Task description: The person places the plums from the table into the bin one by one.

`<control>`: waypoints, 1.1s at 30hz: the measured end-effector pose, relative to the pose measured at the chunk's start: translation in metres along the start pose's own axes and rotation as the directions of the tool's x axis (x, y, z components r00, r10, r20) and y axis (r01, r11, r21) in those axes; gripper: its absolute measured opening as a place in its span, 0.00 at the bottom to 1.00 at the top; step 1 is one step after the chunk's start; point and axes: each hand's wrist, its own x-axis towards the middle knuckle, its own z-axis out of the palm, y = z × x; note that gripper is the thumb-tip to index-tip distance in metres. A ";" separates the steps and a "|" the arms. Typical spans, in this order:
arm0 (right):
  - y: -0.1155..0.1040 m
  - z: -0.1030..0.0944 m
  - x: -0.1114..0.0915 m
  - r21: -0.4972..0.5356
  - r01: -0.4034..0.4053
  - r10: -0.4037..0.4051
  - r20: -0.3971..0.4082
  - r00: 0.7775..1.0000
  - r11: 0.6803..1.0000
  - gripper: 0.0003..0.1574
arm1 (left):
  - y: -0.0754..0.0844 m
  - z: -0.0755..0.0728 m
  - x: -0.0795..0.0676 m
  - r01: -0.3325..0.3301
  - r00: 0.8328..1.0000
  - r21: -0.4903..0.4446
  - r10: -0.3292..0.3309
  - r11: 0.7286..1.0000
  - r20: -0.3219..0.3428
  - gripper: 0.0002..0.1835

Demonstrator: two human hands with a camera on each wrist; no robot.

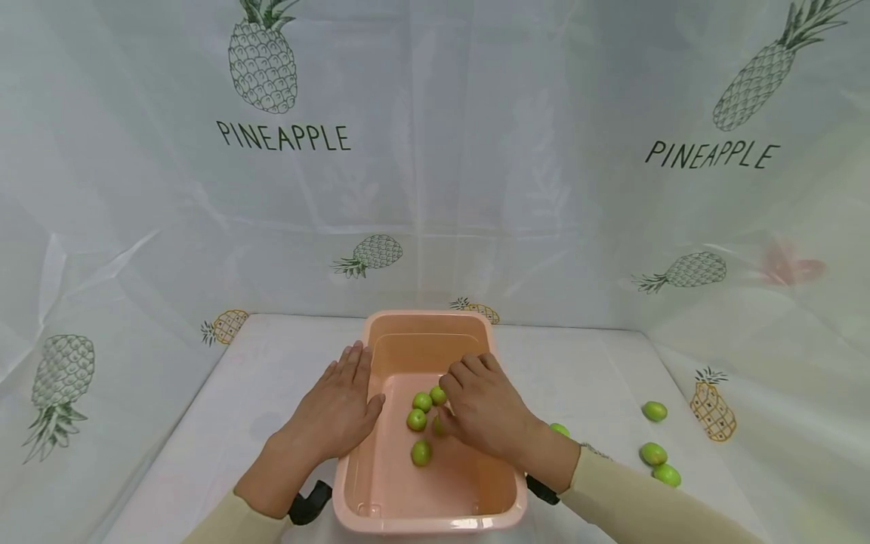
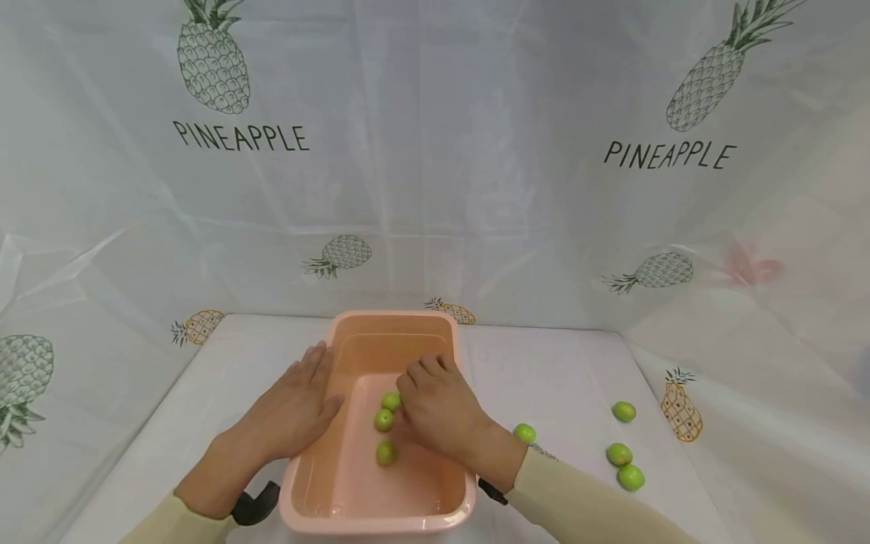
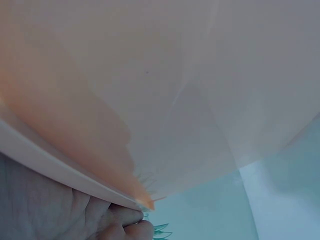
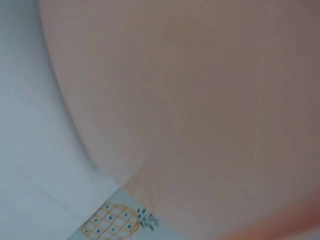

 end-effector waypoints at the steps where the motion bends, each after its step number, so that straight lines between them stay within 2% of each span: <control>1: 0.005 -0.002 -0.002 0.003 -0.014 0.014 -0.017 1.000 1.000 0.14 | 0.000 0.000 0.000 -0.001 1.000 -0.001 0.001 1.000 -0.001 0.41; 7: 0.039 -0.010 -0.021 0.013 -0.096 0.097 -0.122 0.988 0.995 0.11 | 0.000 0.000 0.000 0.001 1.000 -0.007 -0.001 1.000 -0.001 0.41; 13: 0.072 -0.008 -0.055 -0.014 -0.167 0.163 -0.167 0.972 0.986 0.18 | 0.000 -0.001 0.000 0.010 1.000 -0.017 -0.010 1.000 0.004 0.41; 16: 0.084 -0.002 -0.080 -0.051 -0.176 0.169 -0.122 0.978 0.983 0.19 | 0.000 -0.001 0.000 0.014 1.000 -0.020 -0.013 1.000 0.013 0.41; 20: 0.093 0.009 -0.116 -0.099 -0.137 0.140 0.018 0.990 0.986 0.23 | 0.001 0.000 0.000 0.015 1.000 -0.020 -0.015 1.000 0.015 0.41; 24: 0.096 0.022 -0.145 -0.109 -0.087 0.100 0.126 0.987 0.990 0.24 | 0.001 0.000 0.000 0.015 1.000 -0.019 -0.015 1.000 0.013 0.41; 28: 0.096 0.031 -0.163 -0.120 -0.079 0.100 0.177 0.979 0.990 0.24 | 0.001 0.000 0.000 0.011 1.000 -0.021 -0.011 1.000 0.013 0.41; 33: 0.097 0.038 -0.175 -0.161 -0.056 0.091 0.219 0.971 0.985 0.24 | 0.002 -0.001 0.000 0.009 1.000 -0.023 -0.009 1.000 0.009 0.41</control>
